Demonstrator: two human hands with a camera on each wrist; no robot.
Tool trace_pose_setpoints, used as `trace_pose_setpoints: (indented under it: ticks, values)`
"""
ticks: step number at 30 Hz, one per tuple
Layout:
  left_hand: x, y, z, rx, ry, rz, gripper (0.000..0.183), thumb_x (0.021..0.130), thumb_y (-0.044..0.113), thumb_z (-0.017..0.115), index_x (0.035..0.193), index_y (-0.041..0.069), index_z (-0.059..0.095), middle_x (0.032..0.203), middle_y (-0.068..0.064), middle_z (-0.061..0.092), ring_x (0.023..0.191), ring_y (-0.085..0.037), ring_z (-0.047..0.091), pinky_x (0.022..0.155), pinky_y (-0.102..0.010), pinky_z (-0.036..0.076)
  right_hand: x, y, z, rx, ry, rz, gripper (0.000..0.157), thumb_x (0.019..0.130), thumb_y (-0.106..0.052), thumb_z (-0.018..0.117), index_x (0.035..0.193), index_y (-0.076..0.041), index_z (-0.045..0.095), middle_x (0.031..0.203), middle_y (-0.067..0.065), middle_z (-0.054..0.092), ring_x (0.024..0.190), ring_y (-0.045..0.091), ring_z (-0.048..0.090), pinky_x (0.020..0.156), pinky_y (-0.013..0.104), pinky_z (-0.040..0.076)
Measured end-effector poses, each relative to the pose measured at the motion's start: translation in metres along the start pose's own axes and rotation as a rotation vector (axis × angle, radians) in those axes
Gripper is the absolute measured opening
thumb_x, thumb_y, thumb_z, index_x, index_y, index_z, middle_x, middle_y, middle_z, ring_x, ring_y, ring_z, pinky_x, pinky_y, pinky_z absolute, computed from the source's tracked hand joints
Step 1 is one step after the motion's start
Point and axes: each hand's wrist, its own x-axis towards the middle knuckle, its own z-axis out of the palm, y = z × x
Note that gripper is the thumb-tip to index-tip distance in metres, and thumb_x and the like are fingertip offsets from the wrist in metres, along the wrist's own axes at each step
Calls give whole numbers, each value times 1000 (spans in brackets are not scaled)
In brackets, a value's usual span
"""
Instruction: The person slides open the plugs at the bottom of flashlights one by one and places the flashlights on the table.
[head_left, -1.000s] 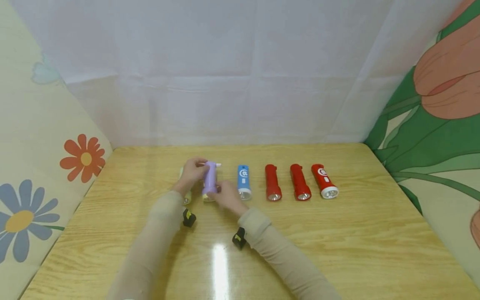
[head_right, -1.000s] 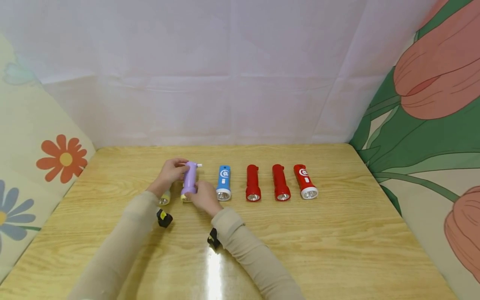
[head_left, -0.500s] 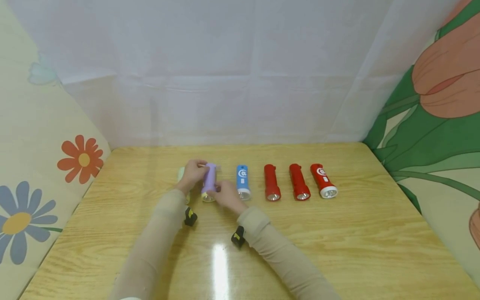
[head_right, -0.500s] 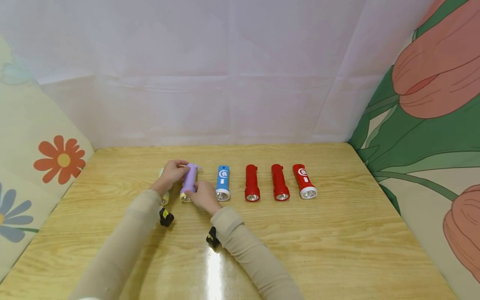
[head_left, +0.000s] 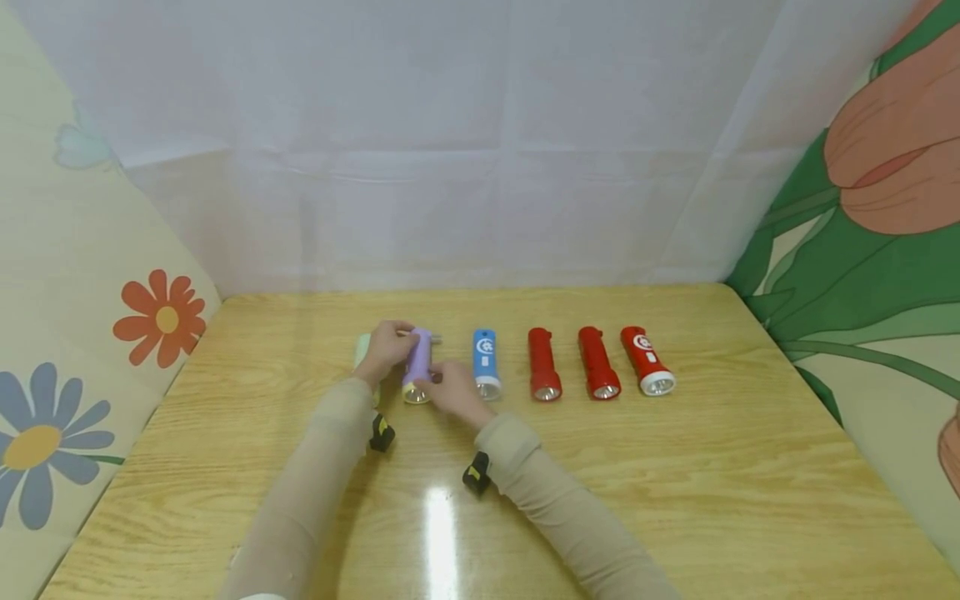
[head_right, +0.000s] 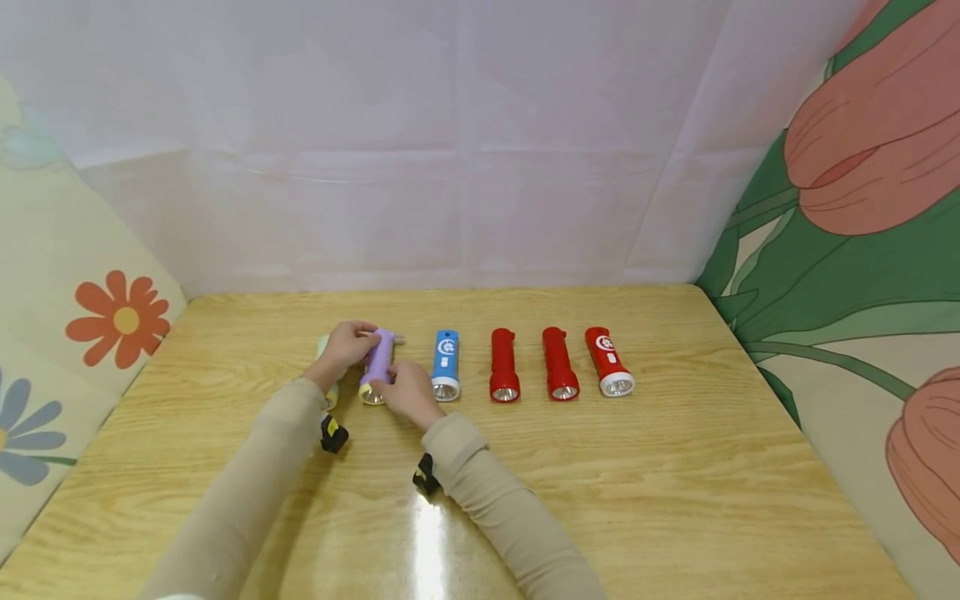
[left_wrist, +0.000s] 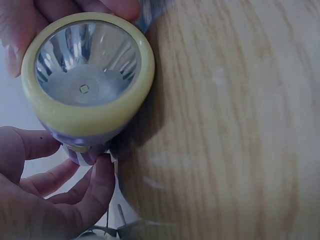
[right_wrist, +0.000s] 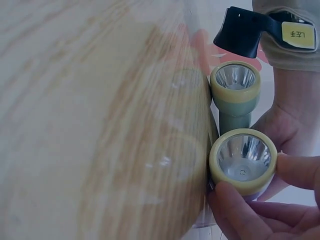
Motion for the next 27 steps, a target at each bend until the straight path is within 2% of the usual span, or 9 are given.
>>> trace_pose_setpoints:
  ticks: [10,16,19,23,27]
  values:
    - [-4,1,1,26,23,43,41,88,9,53,126,-6,48,118,-28,54,105,-38,55,86,-40,48,-2,0,-1,-14,2,-3,27,88,-22,62,106,-2,65,86,7,65,71,14,56,64,25,47]
    - [-7,5,-1,25,34,45,42,88,11,54,127,-5,47,121,-27,52,108,-38,52,89,-42,46,-7,-4,-4,-13,20,-36,23,88,-19,61,102,-1,65,87,9,66,70,14,58,64,25,49]
    - [-9,6,-3,44,42,61,42,88,12,54,126,-5,48,121,-27,51,109,-39,51,90,-43,45,-10,-6,-6,-14,31,-38,25,87,-18,61,105,-1,64,89,11,67,72,15,60,62,24,50]
    - [-13,7,-6,65,79,104,37,87,13,54,120,-6,53,115,-26,56,105,-37,53,90,-43,44,-13,-7,-9,-44,53,-68,22,86,-18,62,102,-2,65,86,7,66,73,13,59,64,23,49]
    - [-18,8,-8,47,120,114,31,87,14,55,110,-5,58,108,-22,59,100,-33,54,89,-41,44,-16,-7,-13,-46,56,-101,14,86,-19,63,91,-7,67,79,1,64,71,11,56,64,22,48]
